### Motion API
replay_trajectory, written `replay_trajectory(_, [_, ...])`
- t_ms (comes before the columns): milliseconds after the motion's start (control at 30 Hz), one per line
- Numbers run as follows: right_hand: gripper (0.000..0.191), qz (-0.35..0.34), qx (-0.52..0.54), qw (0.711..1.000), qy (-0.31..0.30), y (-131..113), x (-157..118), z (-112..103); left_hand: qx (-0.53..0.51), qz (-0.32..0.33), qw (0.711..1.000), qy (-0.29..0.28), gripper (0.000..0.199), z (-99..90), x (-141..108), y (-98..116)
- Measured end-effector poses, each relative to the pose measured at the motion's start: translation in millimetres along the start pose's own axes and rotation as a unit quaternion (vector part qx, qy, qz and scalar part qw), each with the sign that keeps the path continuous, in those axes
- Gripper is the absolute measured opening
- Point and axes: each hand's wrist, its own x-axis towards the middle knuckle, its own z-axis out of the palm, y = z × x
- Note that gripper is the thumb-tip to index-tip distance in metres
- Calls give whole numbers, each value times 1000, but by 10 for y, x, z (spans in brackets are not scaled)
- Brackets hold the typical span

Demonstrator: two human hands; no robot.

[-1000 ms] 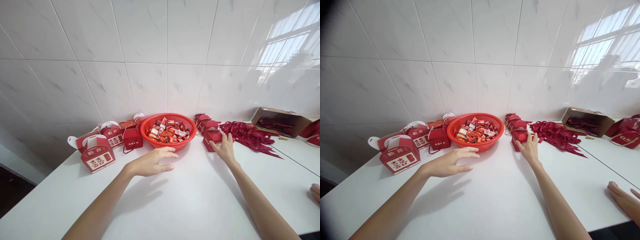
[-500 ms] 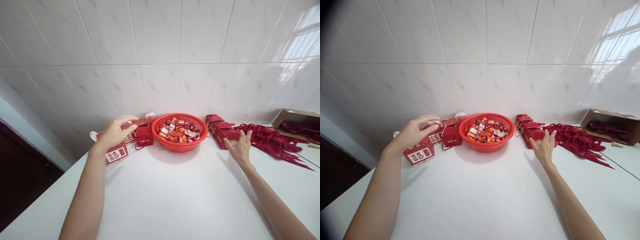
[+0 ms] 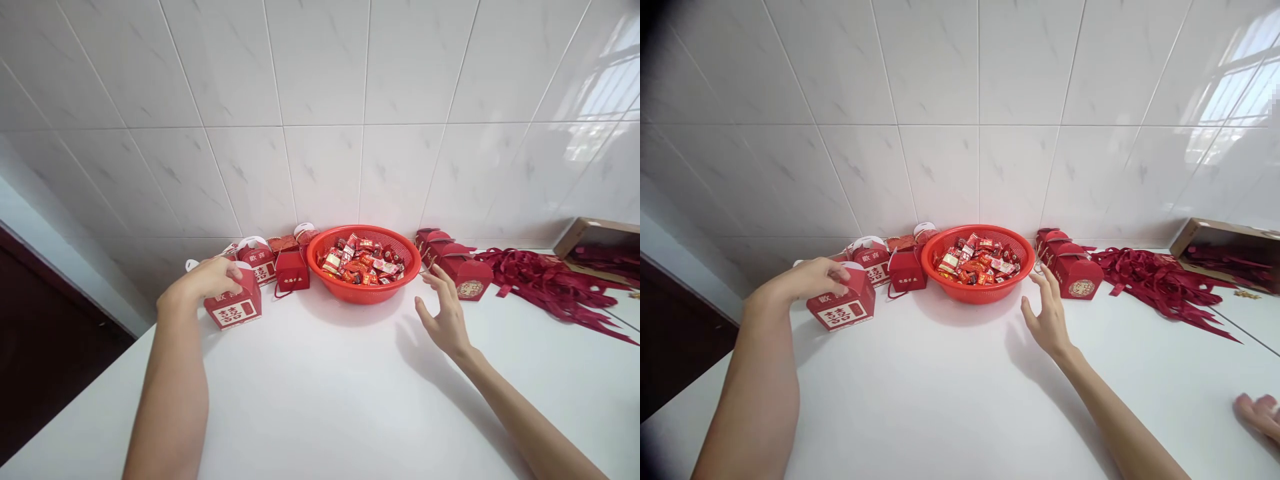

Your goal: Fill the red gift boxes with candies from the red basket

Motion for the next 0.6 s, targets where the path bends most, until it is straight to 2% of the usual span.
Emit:
replay_trajectory(67, [40, -13, 20, 1000, -16, -29, -39, 40, 8, -61, 997, -38, 14, 6, 18, 7])
replay_trajectory(100, [38, -18, 28, 999, -22, -40, -55, 57, 15, -71, 996, -54, 14, 1, 12, 28])
replay_trajectory(200, [34, -26, 45, 998, -34, -82, -90, 88, 22, -21, 996, -85, 19, -30, -82, 165])
replay_trajectory(300, [31, -34, 59, 997, -47, -162, -114, 91, -6, 60, 989, -134, 22, -42, -251, 424])
replay_trajectory(400, [30, -46, 75, 994, -69, -289, -144, 80, -13, 184, 968, -169, 25, 55, -410, 784])
replay_trajectory(500, [36, -71, 88, 989, -92, -420, -187, 63, -26, 325, 928, -178, 24, 308, -515, 1162])
replay_trajectory(600, [46, -108, 105, 981, -124, -501, -235, 42, -16, 422, 892, -164, 25, 631, -584, 1454])
